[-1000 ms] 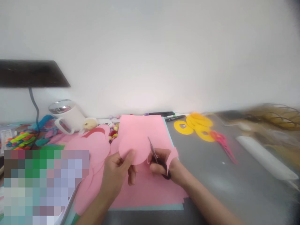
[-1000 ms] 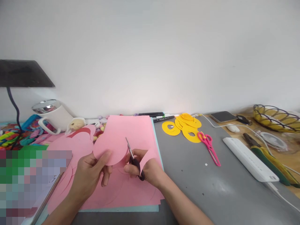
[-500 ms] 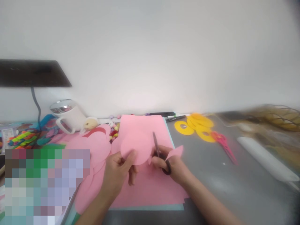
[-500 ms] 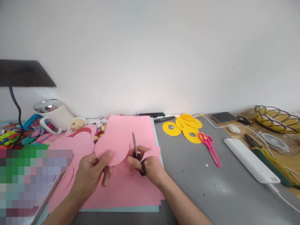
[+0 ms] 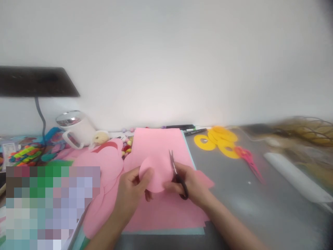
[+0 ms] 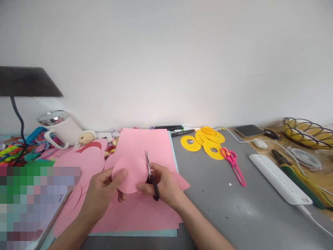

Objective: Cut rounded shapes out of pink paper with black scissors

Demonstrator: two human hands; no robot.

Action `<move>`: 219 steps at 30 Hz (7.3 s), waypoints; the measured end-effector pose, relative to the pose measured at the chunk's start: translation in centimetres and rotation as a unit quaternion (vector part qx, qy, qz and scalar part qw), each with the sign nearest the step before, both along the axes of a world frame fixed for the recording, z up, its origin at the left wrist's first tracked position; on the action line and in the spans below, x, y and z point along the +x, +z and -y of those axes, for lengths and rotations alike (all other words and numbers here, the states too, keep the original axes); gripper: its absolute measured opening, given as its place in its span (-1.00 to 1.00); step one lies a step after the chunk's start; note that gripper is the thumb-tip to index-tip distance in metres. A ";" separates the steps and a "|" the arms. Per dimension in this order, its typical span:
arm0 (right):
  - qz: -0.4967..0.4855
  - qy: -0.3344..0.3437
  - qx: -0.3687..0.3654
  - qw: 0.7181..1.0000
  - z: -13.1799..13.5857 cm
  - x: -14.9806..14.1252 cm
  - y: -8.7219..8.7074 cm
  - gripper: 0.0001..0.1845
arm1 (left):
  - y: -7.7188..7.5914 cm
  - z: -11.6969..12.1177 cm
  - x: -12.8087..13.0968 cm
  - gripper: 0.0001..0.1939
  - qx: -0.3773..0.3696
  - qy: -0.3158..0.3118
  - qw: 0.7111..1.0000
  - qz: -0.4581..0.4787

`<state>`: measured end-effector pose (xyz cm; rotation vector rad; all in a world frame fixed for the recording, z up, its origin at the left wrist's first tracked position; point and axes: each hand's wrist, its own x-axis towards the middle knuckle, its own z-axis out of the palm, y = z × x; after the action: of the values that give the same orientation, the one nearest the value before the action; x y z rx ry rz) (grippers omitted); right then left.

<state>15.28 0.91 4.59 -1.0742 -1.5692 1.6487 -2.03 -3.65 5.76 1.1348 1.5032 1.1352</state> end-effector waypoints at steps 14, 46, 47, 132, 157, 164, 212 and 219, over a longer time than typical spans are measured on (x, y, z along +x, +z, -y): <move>-0.064 -0.244 -0.005 0.968 0.1 0.0 -0.2 -0.68 | -0.3 0.1 0.7 -0.72 -0.032 -0.119 0.990 0.062; -0.071 0.110 0.016 0.991 -0.2 0.5 -0.5 -0.47 | 0.8 0.5 1.1 -0.57 0.042 0.142 0.986 -0.075; -0.068 0.110 0.014 0.991 -0.2 0.5 -0.5 -0.47 | 0.8 0.5 1.1 -0.56 0.038 0.139 0.987 -0.070; -0.073 -0.126 -0.018 0.989 0.2 -0.2 0.3 -0.60 | -0.5 -0.3 0.1 -0.61 -0.006 -0.027 1.000 0.003; -0.065 0.081 0.028 0.994 -0.3 0.6 0.2 -0.49 | -0.6 -0.3 -0.5 -0.53 0.014 0.041 0.999 0.008; -0.062 0.068 0.026 0.995 -0.2 0.5 0.3 -0.47 | -0.7 -0.2 -0.6 -0.53 0.004 0.036 0.999 0.038; -0.049 0.084 -0.008 0.995 -0.3 0.8 0.5 -0.42 | -0.1 -0.3 -0.5 -0.54 -0.021 0.003 1.000 0.017; -0.061 0.095 -0.017 0.993 -0.7 1.0 0.3 -0.42 | -0.2 -0.4 -0.8 -0.54 -0.028 -0.008 0.999 0.022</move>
<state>16.27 1.58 4.86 -0.8447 -1.6097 1.8372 -2.83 -3.30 5.55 1.0758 1.4811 1.0937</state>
